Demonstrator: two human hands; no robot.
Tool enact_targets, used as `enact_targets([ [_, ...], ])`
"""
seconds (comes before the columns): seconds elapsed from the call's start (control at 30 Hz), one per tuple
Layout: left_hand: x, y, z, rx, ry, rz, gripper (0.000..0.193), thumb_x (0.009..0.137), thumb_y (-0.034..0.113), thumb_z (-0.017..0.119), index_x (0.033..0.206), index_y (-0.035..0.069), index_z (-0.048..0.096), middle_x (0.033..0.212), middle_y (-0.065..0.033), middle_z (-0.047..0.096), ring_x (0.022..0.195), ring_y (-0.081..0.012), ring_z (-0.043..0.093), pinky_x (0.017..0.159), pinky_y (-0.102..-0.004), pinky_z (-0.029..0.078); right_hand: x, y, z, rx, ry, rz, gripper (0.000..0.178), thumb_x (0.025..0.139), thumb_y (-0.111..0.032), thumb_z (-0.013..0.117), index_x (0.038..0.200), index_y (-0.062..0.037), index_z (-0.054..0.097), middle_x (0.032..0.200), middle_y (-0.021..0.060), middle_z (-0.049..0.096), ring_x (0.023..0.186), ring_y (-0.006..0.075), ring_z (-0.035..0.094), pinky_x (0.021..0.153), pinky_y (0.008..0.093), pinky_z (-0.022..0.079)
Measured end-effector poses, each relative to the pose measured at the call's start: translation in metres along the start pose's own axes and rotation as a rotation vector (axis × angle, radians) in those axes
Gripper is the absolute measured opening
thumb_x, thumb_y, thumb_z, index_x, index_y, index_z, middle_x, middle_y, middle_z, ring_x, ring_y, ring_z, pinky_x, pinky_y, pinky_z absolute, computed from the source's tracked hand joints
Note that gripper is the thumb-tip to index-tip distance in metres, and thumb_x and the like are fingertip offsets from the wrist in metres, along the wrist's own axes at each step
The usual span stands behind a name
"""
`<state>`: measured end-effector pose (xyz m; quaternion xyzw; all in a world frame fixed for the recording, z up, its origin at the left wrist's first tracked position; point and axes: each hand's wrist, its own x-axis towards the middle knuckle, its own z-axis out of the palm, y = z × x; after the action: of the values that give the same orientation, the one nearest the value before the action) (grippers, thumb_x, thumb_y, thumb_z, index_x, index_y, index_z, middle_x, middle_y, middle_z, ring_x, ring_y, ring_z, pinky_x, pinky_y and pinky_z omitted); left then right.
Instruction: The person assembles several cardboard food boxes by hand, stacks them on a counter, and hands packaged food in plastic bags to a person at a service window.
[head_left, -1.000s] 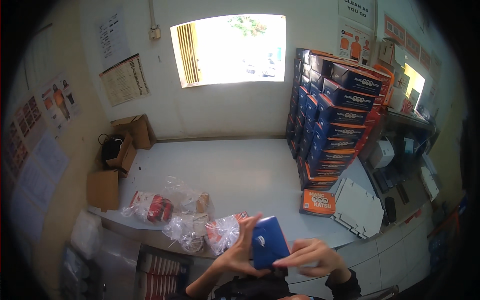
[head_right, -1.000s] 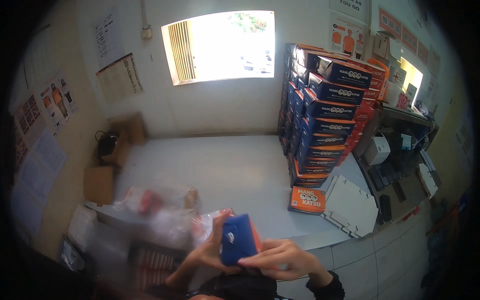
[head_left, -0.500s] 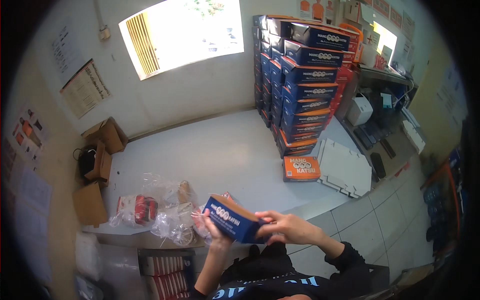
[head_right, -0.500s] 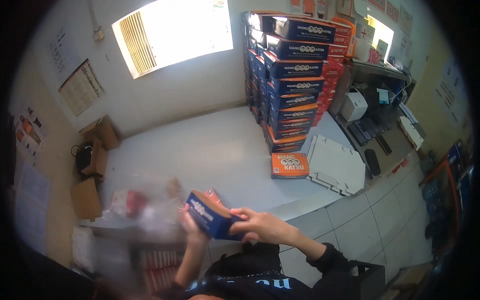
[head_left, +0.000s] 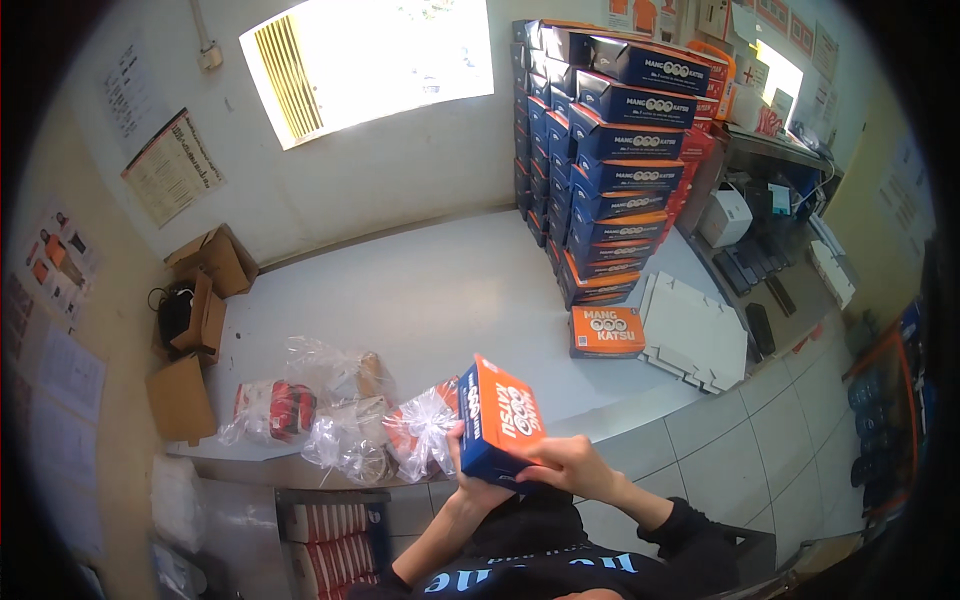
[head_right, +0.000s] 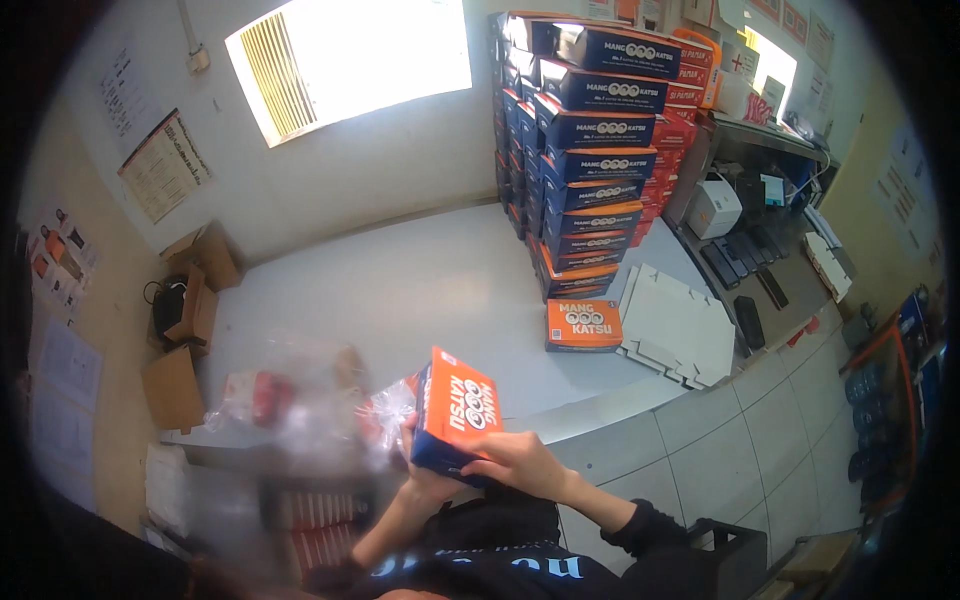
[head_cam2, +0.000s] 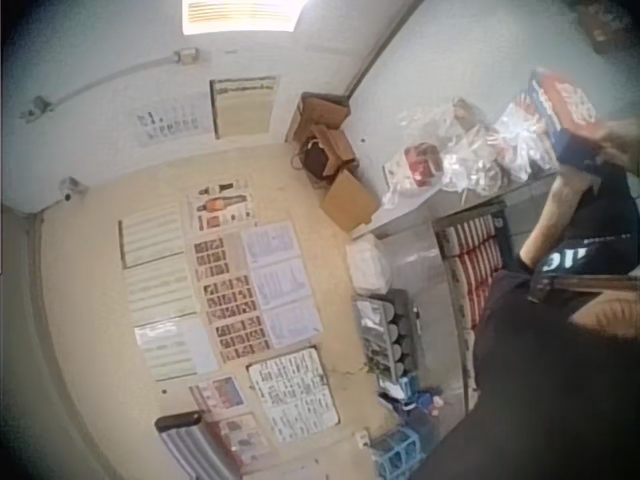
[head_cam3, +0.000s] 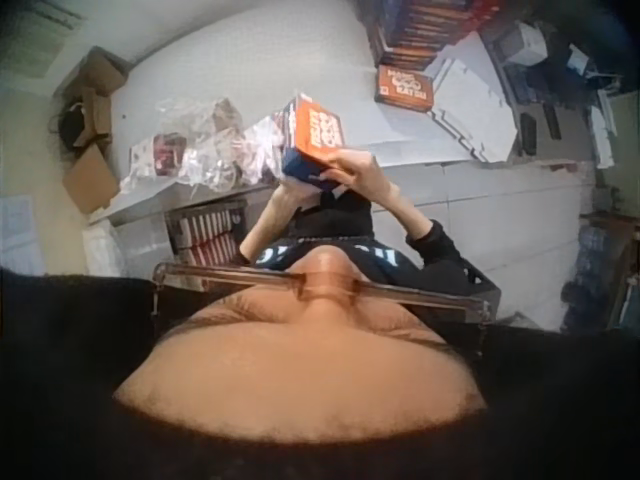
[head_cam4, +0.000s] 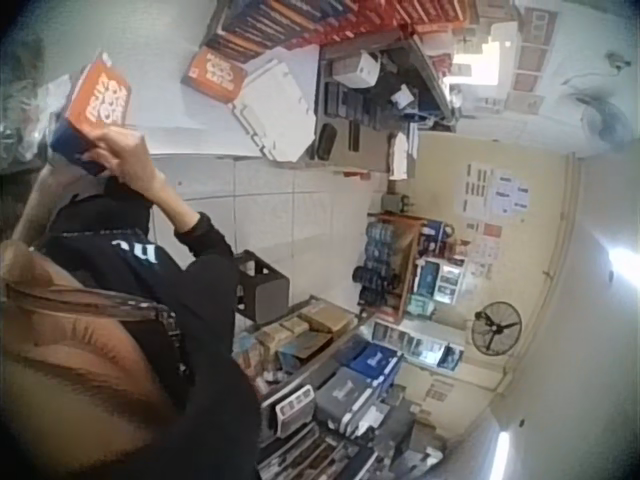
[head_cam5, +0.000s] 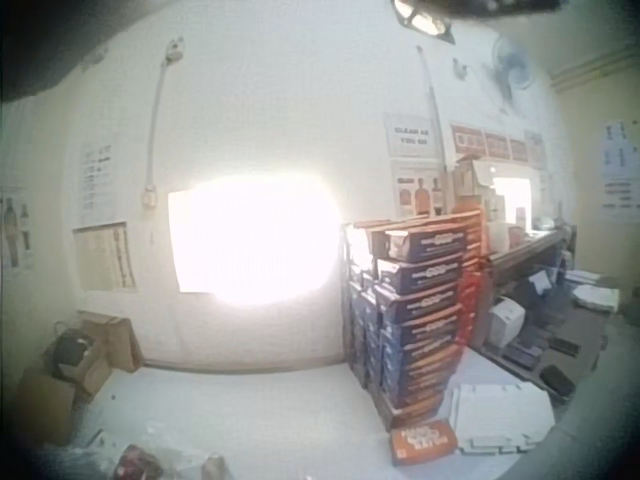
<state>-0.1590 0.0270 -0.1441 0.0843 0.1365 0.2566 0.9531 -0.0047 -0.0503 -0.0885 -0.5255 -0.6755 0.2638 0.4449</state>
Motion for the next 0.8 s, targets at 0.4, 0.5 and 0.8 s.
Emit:
enact_targets([
  [0.4, -0.024, -0.026, 0.025, 1.582, 0.202, 0.338, 0.072, 0.071, 0.014, 0.061, 0.138, 0.009, 0.034, 0.127, -0.0218, 0.045, 0.121, -0.0327, 0.047, 0.094, -0.0369, 0.044, -0.036, 0.040, 0.026, -0.144, 0.023, 0.434, 0.067, 0.074, -0.044, 0.070, 0.122, -0.0086, 0.040, 0.128, 0.0211, 0.028, 0.125, 0.0320, 0.032, 0.103, 0.0385, 0.032],
  [0.5, -0.011, -0.015, 0.000, 1.314, 0.063, 0.309, 0.071, 0.067, 0.026, 0.064, 0.132, 0.016, 0.037, 0.134, -0.0248, 0.032, 0.112, -0.0458, 0.050, 0.090, -0.0454, 0.047, -0.041, 0.037, 0.005, 0.616, 0.016, 0.629, 0.058, 0.075, -0.021, 0.068, 0.125, -0.0112, 0.041, 0.126, 0.0142, 0.030, 0.122, 0.0274, 0.034, 0.102, 0.0364, 0.033],
  [0.8, -0.029, -0.032, -0.006, 1.609, -0.066, 0.114, 0.113, 0.073, 0.033, 0.065, 0.143, 0.021, -0.023, 0.135, -0.0352, 0.027, 0.109, -0.0506, 0.051, 0.092, -0.0460, 0.046, -0.083, 0.049, 0.001, 0.215, -0.319, 0.389, 0.126, 0.063, -0.047, 0.080, 0.147, -0.0223, -0.010, 0.145, 0.0279, -0.024, 0.135, 0.0448, -0.021, 0.109, 0.0571, 0.007],
])
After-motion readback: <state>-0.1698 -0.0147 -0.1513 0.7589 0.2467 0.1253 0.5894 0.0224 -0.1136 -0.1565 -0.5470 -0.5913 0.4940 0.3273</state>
